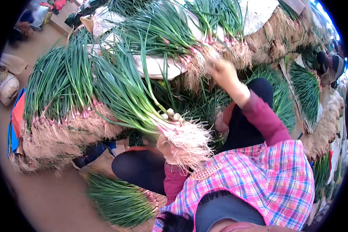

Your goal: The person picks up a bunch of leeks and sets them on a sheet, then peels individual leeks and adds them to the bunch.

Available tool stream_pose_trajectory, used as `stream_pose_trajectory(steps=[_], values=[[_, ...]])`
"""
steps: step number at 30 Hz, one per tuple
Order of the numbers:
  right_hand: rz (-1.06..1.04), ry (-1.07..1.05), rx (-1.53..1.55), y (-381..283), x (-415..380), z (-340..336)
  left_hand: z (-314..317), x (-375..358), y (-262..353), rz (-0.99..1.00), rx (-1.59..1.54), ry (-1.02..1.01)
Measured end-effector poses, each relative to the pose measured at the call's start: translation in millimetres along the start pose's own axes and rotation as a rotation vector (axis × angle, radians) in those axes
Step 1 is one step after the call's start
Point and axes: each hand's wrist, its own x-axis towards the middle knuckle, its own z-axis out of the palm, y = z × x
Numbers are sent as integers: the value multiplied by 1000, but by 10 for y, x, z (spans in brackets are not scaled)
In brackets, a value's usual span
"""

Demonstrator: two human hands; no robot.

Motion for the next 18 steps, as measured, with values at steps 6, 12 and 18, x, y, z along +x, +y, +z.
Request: stream_pose_trajectory(steps=[6,12,18], values=[[226,-195,77,-243,765,248,58,48,-12,-44,0,164],[441,-755,1100,-572,-609,267,-425,0,82,-273,131,137],[109,-13,184,-426,166,452,-72,-27,-102,-150,20,125]])
